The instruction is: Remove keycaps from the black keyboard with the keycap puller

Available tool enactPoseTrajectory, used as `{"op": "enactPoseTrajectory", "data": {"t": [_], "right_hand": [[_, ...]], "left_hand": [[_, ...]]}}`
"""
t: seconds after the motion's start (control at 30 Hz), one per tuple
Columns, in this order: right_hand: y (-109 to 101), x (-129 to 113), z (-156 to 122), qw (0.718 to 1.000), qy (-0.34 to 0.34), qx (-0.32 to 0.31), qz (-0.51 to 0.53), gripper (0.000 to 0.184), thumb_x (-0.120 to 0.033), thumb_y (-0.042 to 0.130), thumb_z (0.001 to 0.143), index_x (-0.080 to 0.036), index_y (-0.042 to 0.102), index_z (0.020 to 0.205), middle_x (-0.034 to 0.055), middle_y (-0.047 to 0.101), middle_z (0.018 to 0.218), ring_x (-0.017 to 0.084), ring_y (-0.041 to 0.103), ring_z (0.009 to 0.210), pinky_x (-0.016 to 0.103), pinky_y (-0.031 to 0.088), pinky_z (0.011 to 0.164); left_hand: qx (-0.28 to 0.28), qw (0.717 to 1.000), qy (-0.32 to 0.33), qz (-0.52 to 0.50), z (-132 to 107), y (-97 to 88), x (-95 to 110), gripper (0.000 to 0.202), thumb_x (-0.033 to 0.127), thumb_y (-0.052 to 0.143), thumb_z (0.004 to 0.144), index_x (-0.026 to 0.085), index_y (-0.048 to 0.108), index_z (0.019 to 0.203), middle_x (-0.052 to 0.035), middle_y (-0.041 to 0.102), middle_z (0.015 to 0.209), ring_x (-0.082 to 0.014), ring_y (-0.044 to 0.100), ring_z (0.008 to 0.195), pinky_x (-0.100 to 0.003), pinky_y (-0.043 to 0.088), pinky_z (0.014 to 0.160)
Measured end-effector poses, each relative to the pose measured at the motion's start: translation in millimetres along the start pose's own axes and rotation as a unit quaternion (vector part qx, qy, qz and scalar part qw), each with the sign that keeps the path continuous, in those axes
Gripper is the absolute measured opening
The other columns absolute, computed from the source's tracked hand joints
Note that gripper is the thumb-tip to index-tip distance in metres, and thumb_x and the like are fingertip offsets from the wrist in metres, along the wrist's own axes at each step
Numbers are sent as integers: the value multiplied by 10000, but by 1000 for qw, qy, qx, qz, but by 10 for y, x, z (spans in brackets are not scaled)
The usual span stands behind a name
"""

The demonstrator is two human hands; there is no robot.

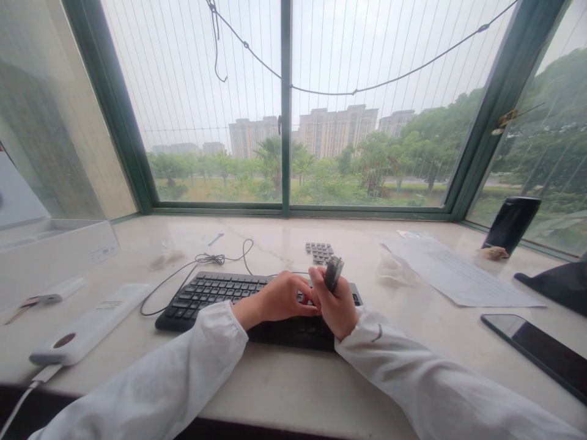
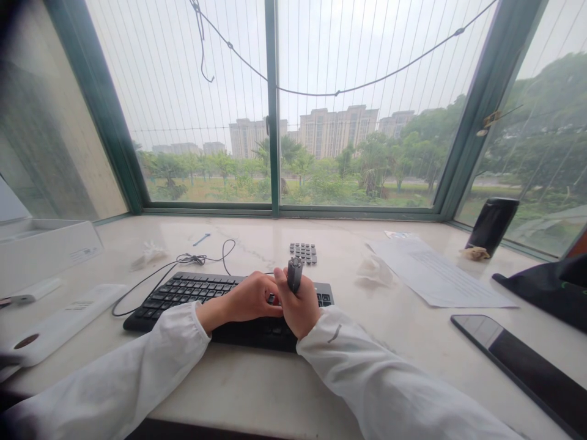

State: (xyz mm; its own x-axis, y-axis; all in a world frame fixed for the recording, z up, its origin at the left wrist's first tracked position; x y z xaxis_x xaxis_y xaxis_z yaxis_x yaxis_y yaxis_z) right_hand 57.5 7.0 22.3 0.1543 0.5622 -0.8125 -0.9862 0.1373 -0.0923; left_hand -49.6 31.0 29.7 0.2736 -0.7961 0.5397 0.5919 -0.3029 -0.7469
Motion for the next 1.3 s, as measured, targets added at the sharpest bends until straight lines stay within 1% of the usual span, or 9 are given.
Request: {"op": "enactPoseTrajectory", "data": {"t": [0.23, 0.37, 0.53, 0.67, 0.83, 0.97, 1.3], "right_hand": [[-10, 10, -6, 1000, 11, 6, 3, 414, -442, 492, 911, -208, 402, 582, -51, 384, 489, 107, 393, 484, 254, 338, 503], [-16, -14, -4, 1000, 3, 10, 2, 419, -434, 491, 913, -209, 387, 575, -53, 368, 486, 105, 385, 486, 254, 333, 507], [-6, -42, -6, 1000, -5, -3, -11, 412, -420, 485, 917, -206, 391, 577, -47, 391, 500, 109, 404, 499, 260, 340, 528], [1, -58, -17, 1000, -9, -8, -19, 404, -424, 488, 913, -202, 410, 585, -42, 411, 507, 113, 421, 507, 261, 351, 540], [-11, -67, -18, 999, -10, 1, -31, 406, -430, 479, 913, -201, 413, 584, -43, 401, 500, 110, 406, 499, 258, 344, 529], [-17, -84, -20, 999, -15, 2, -38, 403, -422, 480, 911, -202, 403, 583, -46, 388, 510, 107, 400, 503, 252, 345, 527], [-14, -131, -25, 999, -26, -2, -42, 388, -399, 480, 913, -203, 400, 587, -45, 381, 520, 108, 399, 512, 250, 346, 534]], "left_hand": [[-7, 1000, 8, 5, -1, 4, -2, 173, 301, 705, 761, 133, 742, 751, 6, 653, 648, -66, 520, 570, -154, 392, 563], [-8, 1000, 20, 1, 0, -2, 20, 155, 290, 707, 764, 139, 742, 767, 14, 649, 668, -56, 510, 575, -146, 382, 561], [-2, 1000, 5, 4, 0, -2, 4, 135, 271, 708, 752, 143, 752, 750, 25, 619, 594, -54, 485, 538, -149, 374, 542], [6, 1000, 10, 5, 0, -9, 7, 136, 260, 703, 749, 136, 758, 749, 26, 608, 567, -52, 470, 519, -151, 370, 532], [4, 999, 29, 17, -3, -8, 26, 110, 235, 698, 750, 142, 756, 762, 20, 621, 606, -58, 502, 547, -152, 385, 558], [4, 999, 32, 20, -6, -10, 38, 112, 243, 695, 754, 145, 749, 764, 9, 642, 653, -66, 520, 569, -157, 395, 572], [7, 999, 31, 23, 2, -12, 15, 97, 224, 712, 732, 142, 756, 760, 22, 626, 604, -54, 481, 526, -155, 378, 548]]}}
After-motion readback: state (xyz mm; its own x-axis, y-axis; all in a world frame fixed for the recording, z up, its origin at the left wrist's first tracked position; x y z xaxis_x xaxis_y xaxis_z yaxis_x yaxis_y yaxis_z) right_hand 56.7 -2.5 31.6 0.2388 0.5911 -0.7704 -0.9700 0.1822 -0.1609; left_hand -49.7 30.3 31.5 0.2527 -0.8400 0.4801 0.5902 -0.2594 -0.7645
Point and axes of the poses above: each hand's wrist, its own z-axis towards the middle knuckle, its own y-axis out of the palm, x = y × z, the point moved 5 cm from there along z, towards the middle knuckle
